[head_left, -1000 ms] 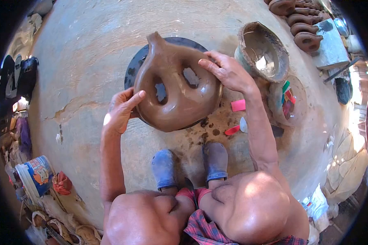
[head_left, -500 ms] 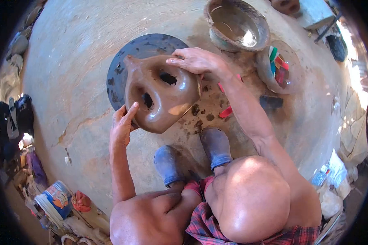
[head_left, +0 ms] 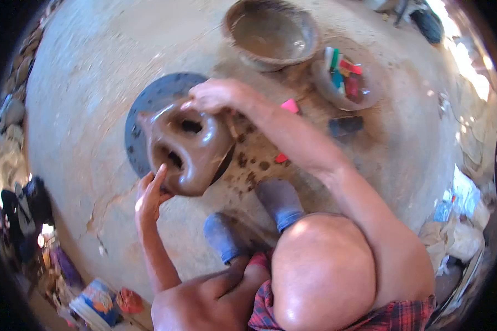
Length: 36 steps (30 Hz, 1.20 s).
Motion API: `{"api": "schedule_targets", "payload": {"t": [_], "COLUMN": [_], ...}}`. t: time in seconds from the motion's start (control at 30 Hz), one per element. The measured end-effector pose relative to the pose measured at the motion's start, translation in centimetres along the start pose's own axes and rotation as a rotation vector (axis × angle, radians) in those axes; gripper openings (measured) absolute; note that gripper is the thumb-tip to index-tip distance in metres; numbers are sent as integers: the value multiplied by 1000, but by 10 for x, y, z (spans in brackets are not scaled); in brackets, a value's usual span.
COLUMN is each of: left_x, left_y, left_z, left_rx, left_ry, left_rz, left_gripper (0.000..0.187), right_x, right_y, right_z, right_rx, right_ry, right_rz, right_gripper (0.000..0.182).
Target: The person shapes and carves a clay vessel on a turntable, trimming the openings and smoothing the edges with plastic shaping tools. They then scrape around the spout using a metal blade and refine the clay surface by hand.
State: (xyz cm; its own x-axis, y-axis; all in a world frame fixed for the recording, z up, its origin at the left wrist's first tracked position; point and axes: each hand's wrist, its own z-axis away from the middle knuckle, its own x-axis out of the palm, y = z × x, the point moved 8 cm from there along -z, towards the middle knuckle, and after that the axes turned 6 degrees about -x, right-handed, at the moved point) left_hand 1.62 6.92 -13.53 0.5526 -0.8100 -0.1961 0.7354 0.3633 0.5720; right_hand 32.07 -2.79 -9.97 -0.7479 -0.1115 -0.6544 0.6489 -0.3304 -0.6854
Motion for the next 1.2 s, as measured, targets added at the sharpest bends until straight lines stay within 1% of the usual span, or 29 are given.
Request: {"api": "schedule_targets", "payload": {"t": [0.07, 0.1, 0.13, 0.17, 0.23, 0.27, 0.3, 0.33, 0.37, 0.43, 0.5, 0.57, 0.6, 0.63, 0.7, 0.73, 0.77, 0.83, 0.87, 0.93, 0.97, 1.0, 1.07, 1.13, 1.17, 1.2], "left_x": [4, 4, 1, 0, -5, -6, -12, -18, -22, -44, -65, -77, -83, -90, -95, -99, -99, -88, -88, -80, -78, -77, -75, -71, -70, -72], "left_y": [9, 12, 13, 12, 3, 2, -1, -4, -5, -11, -20, -22, -27, -31, -43, -53, -50, -45, -44, -33, -34, -34, -32, -35, -38, -41], "left_z": [8, 17, 28, 32, 29, 29, 30, 31, 31, 29, 17, 6, -7, -21, -52, -69, -66, -64, -61, -52, -47, -46, -43, -42, -42, -39], "left_rx": [53, 73, 90, 105, 5, 17, 10, 6, 15, -23, -25, -16, -27, -19, -25, -49, -42, -43, -51, -65, -89, -72, -68, -60, -54, -51], "left_ry": [45, 143, 246, 222, 92, 76, 119, 164, 155, 283, 294, 263, 214, 205, 57, -4, -3, -28, 14, 19, 18, 9, 9, 7, 26, 47], "left_rz": [-54, -51, -44, -50, -50, -62, -70, -73, -78, -93, -122, 20, 68, 60, 138, 182, 174, 83, 84, 71, 60, 57, 52, 61, 68, 74], "left_gripper": [87, 90, 93, 93, 94, 94, 92, 91, 91, 89, 85, 85, 83, 83, 78, 68, 68, 60, 57, 57, 57, 57, 57, 58, 58, 57], "right_x": [1, 8, 0, -5, -19, -28, -30, -41, -47, -35, -15, 23, 45, 62, 79, 80, 82, 66, 54, 16, -13, -41, -88, -111, -120, -121], "right_y": [1, 10, 5, -3, -11, -12, -16, -17, -17, -12, -3, 23, 42, 59, 88, 99, 111, 124, 130, 146, 149, 153, 174, 222, 250, 271], "right_z": [-8, -18, -10, -1, 17, 27, 41, 61, 84, 128, 180, 231, 260, 292, 365, 399, 430, 475, 477, 495, 490, 480, 447, 402, 390, 364], "right_rx": [-128, -227, -132, -43, -31, 34, 49, 90, 129, 70, 92, 119, 177, 233, 414, 510, 610, 736, 730, 728, 643, 558, 516, 472, 465, 398], "right_ry": [125, 220, 193, 163, 259, 278, 290, 433, 574, 759, 721, 762, 793, 824, 897, 987, 1076, 1242, 1245, 1428, 1440, 1448, 1307, 999, 993, 835], "right_rz": [112, 180, 191, 197, 179, 163, 167, 126, 82, -48, -93, -92, -66, -39, -41, -79, -122, -71, -79, -78, 10, 94, 261, 366, 360, 416], "right_gripper": [61, 56, 51, 47, 45, 47, 47, 47, 49, 51, 47, 38, 34, 30, 25, 21, 18, 13, 13, 12, 13, 13, 13, 12, 12, 12]}}
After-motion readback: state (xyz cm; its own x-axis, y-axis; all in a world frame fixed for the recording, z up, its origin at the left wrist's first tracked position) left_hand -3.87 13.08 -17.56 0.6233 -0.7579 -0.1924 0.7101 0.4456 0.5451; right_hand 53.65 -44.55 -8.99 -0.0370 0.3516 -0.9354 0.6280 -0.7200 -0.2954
